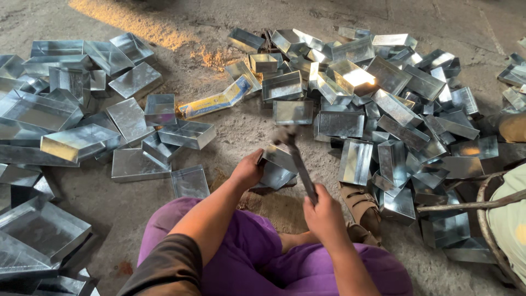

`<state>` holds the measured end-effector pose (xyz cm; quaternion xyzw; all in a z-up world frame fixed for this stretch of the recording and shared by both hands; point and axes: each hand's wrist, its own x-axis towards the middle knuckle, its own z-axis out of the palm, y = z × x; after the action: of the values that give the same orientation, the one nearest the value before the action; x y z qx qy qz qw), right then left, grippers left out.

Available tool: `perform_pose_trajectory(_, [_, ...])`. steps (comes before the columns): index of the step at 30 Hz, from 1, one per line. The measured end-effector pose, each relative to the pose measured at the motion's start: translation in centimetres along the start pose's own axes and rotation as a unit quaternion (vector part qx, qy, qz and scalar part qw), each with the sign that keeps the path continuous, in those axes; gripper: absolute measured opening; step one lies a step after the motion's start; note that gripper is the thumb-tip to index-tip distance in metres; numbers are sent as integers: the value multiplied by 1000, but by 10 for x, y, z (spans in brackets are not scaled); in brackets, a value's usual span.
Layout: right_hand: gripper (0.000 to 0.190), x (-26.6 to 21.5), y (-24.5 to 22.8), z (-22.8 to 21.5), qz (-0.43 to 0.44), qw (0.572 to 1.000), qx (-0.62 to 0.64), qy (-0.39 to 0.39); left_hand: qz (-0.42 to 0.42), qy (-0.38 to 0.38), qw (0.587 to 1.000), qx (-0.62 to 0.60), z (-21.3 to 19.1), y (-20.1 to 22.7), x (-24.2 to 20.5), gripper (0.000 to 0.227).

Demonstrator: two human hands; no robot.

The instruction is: The person sits on the floor and repeatedly hammers small rectangular metal boxes with a hammer. They pick up each box, place it on a small wooden block, strike it several times, and then toss it aside to repeat the process with the next one.

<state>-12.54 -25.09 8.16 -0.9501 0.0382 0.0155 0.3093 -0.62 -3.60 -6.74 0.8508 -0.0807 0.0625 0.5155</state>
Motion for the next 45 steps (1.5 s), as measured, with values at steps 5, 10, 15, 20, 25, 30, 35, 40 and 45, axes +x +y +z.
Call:
perform_pose_trajectory(5, [20, -20, 47, -9, -65, 990, 47, 114, 86, 10, 974, 209, -30, 26, 10, 27])
perform_pose_trajectory(10, [20, -28, 79, -12, -64, 981, 98, 156, 129, -80, 885, 440, -28, 34, 1, 30])
perform_pose_trajectory(15, [23, -13, 82, 10, -33, 993, 81, 84, 127, -74, 888, 436, -18, 35, 2, 27])
perform_pose_trajectory(20, [30, -4, 92, 25, 25, 1000, 7, -8, 125, -93, 885, 440, -22, 28, 0, 31])
perform_pose_trajectory(25, [30, -5, 104, 24, 71, 995, 66, 9, 84, -57, 900, 423, -25, 26, 10, 34])
perform_pose_trajectory(30, [27, -2, 102, 22, -36, 984, 151, 84, -103, -212, 890, 389, -32, 40, 11, 72])
perform_pose_trajectory(35, [26, -10, 98, 19, -71, 978, 165, 104, -122, -240, 883, 384, -37, 57, 0, 109])
perform_pose_trajectory(40, [24, -14, 102, 16, -21, 996, 64, 50, -101, -292, 840, 446, -36, 59, -13, 147])
perform_pose_trajectory(45, [44, -10, 113, 34, 4, 996, -88, -20, -87, -274, 848, 446, -36, 49, -13, 140])
